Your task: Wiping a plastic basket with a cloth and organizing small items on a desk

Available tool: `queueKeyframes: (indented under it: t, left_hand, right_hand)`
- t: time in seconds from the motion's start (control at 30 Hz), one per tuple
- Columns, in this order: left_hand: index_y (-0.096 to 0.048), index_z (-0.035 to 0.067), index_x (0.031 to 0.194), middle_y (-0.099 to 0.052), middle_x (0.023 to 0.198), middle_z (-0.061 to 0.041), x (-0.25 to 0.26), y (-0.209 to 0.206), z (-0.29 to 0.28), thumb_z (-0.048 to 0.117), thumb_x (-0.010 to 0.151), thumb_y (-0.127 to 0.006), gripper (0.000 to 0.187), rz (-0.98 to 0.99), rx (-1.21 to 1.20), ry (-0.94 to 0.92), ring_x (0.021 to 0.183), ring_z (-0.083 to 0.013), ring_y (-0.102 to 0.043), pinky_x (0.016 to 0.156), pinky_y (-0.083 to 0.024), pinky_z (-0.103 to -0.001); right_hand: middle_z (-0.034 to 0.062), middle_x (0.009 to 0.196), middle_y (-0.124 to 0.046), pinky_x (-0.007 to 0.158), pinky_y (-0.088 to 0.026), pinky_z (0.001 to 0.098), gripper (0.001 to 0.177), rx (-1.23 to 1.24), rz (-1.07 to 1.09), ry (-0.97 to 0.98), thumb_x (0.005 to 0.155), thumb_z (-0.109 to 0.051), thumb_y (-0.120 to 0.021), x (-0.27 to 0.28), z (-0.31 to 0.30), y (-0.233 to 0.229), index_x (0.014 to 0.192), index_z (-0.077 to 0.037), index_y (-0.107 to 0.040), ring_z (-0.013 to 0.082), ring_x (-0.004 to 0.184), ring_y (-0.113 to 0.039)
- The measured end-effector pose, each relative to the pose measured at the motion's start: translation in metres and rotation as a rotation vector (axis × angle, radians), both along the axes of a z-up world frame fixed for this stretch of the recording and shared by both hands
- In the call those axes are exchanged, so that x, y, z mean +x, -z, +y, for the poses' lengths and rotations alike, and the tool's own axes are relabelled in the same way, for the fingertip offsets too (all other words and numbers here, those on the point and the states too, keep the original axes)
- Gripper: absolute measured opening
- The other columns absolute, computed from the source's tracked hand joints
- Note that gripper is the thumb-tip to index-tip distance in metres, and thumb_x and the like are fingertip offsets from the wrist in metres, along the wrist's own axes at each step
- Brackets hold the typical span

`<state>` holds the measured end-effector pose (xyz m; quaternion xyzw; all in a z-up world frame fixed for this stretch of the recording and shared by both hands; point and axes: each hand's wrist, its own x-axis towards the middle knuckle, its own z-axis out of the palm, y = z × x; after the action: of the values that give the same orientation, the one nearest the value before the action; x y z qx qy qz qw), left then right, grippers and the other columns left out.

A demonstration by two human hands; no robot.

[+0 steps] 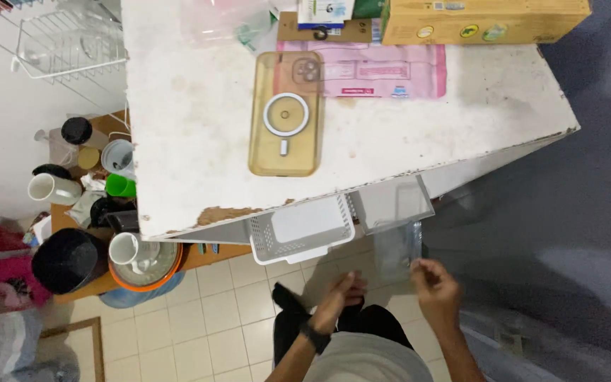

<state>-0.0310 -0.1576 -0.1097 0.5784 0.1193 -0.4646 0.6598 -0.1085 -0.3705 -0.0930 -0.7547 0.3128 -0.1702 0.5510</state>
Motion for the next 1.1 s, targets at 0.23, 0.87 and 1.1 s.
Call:
queueKeyframes:
  t: [0.23, 0.87, 1.1]
  left_hand:
    - [-0.03, -0.003, 0.157, -0.055, 0.146, -0.029, 0.022, 0.074, -0.079, 0.045, 0.103, -0.071, 0.083, 0.175, -0.14, -0.482, 0.127, -0.0427, -0.062, 0.108, -0.052, -0.052]
    - [-0.062, 0.002, 0.138, -0.067, 0.12, -0.021, 0.04, 0.092, -0.119, 0.025, 0.098, -0.076, 0.048, 0.159, -0.237, -0.777, 0.114, -0.0353, -0.068, 0.107, -0.053, -0.047]
    - [-0.062, 0.002, 0.137, -0.066, 0.124, -0.026, 0.029, 0.095, -0.108, 0.021, 0.097, -0.078, 0.047, 0.257, -0.3, -0.767, 0.12, -0.0402, -0.066, 0.111, -0.049, -0.05]
  right_hand:
    - [0.0202, 0.088, -0.076, 0.074, -0.057, 0.0447, 0.014, -0.102, 0.121, 0.061, 0.093, -0.01, -0.078, 0.035, -0.057, 0.071, 0.103, -0.001, -0.077, 0.0307, 0.084, -0.073]
    - [0.0182, 0.105, -0.074, 0.073, -0.06, 0.0523, 0.025, -0.359, 0.412, -0.25, 0.099, -0.029, -0.063, 0.126, -0.052, 0.061, 0.106, -0.009, -0.076, 0.0413, 0.093, -0.073]
    - [0.011, 0.107, -0.067, 0.075, -0.061, 0.0493, 0.021, -0.538, 0.534, -0.309, 0.097, -0.028, -0.063, 0.114, -0.043, 0.054, 0.104, -0.014, -0.077, 0.0366, 0.091, -0.074]
